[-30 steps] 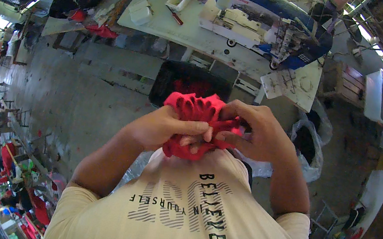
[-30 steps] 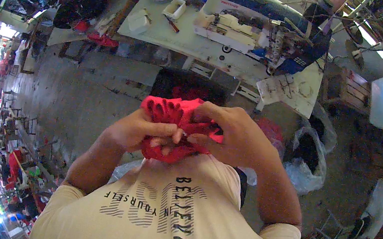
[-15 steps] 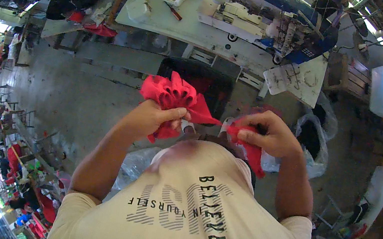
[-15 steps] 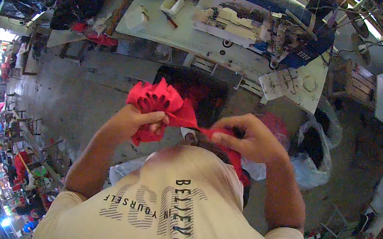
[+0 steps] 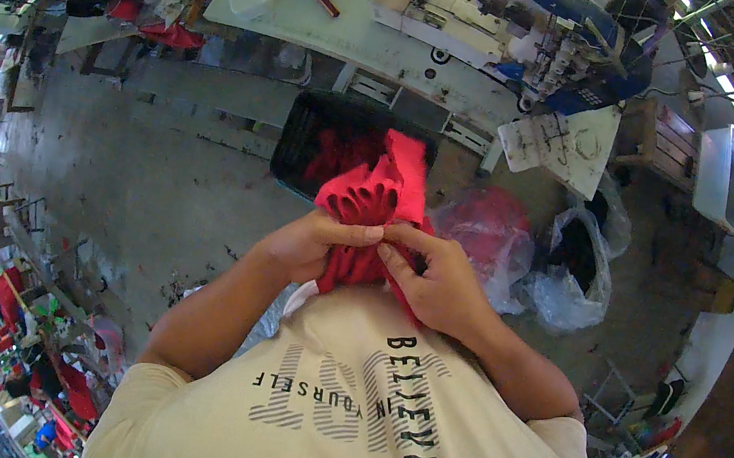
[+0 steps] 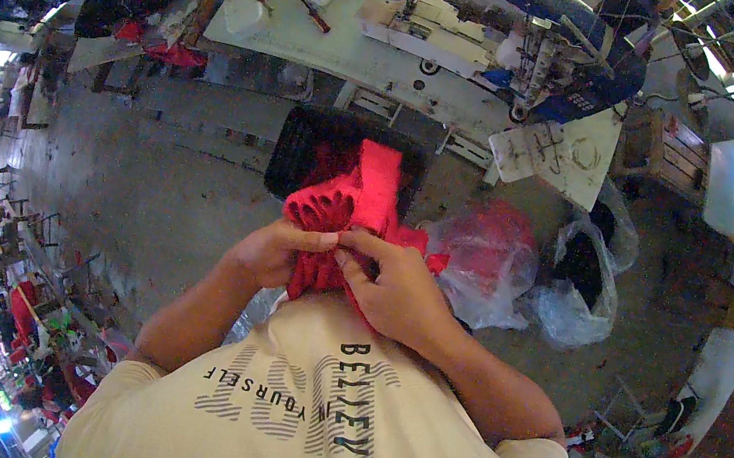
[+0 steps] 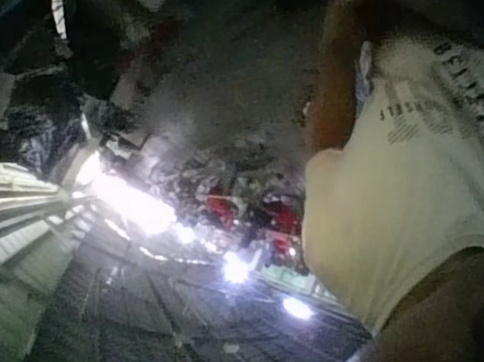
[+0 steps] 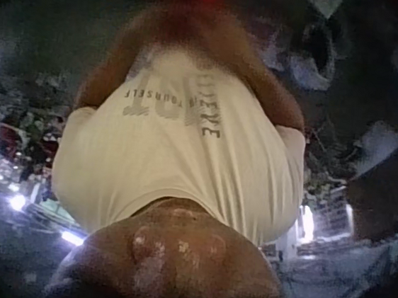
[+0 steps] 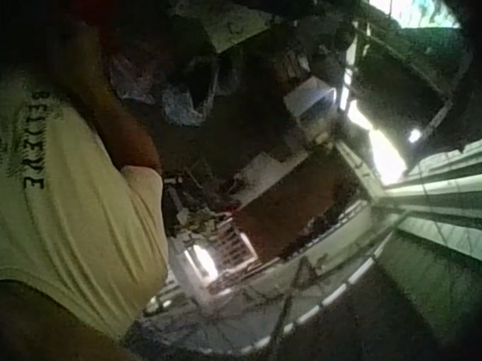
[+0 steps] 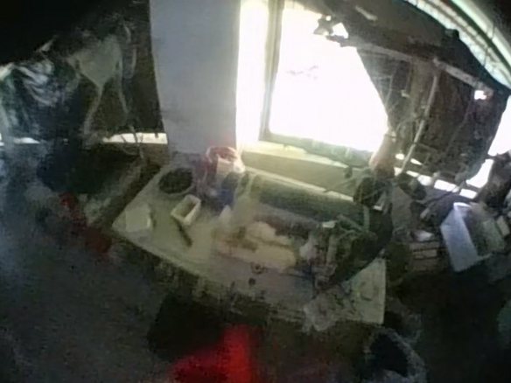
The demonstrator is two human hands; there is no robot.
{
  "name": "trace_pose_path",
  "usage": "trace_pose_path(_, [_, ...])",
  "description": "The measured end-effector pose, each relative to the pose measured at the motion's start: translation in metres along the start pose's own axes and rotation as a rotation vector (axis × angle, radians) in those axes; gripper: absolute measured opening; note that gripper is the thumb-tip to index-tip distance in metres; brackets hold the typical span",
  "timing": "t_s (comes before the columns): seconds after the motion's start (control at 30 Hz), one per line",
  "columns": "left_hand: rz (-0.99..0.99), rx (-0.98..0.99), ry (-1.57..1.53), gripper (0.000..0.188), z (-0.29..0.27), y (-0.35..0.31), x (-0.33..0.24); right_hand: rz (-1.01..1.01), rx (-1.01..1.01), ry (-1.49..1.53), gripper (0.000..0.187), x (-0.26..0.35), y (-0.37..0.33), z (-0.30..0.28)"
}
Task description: The person removes red fabric pieces from a plastic bag, unfolds and aligns them, then uses scissors to cut the fabric into smaller pieces. The cut pieces are placed into a black bin on the floor.
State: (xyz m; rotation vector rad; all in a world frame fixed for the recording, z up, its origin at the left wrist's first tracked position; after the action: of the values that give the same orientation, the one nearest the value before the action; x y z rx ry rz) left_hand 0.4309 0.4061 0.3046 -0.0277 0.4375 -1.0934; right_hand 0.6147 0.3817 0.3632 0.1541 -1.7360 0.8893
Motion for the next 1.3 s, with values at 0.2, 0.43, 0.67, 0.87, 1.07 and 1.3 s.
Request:
trace_pose_path(0.2, [0.062, -0.137, 0.175, 0.030, 0.010, -0.009, -0.005, -0.158, 0.000, -0.145, 0.026, 0.001, 0.000, 0.006])
trace_pose_path(0.43, [0.169, -0.286, 0.490, 0.024, 0.028, -0.028, -0.024, -0.116, 0.139, 0.284, 0.040, -0.016, -0.011, 0.004])
trace_pose_path(0.67, [0.028, -0.422, 0.908, 0.023, 0.051, -0.041, -0.026, -0.047, 0.624, 0.871, 0.028, -0.063, -0.004, -0.026])
trace_pose_path(0.87, [0.244, -0.370, 0.983, 0.025, 0.066, -0.053, -0.027, -0.189, 0.440, -0.029, 0.029, -0.048, 0.016, -0.029])
trace_pose_path(1.07, [0.391, -0.495, 1.063, 0.016, 0.090, -0.064, -0.048, -0.499, 0.277, -0.353, 0.029, -0.036, 0.045, -0.021])
trace_pose_path(1.3, [0.528, -0.607, 1.032, 0.016, 0.094, -0.081, -0.058, -0.265, 0.601, -0.147, 0.026, -0.040, 0.058, -0.010])
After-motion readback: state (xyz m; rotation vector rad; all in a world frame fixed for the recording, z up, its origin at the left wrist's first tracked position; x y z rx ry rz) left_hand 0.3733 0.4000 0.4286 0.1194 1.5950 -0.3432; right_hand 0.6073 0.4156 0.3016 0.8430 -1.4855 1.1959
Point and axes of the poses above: each hand's wrist, its own y-axis towards the middle knuckle, its own z-axis out of the palm, x = y × z, the point moved 1 cm from there along y, towards the middle knuckle, and after that the axes turned 15 degrees about x, right-handed, at the moved point
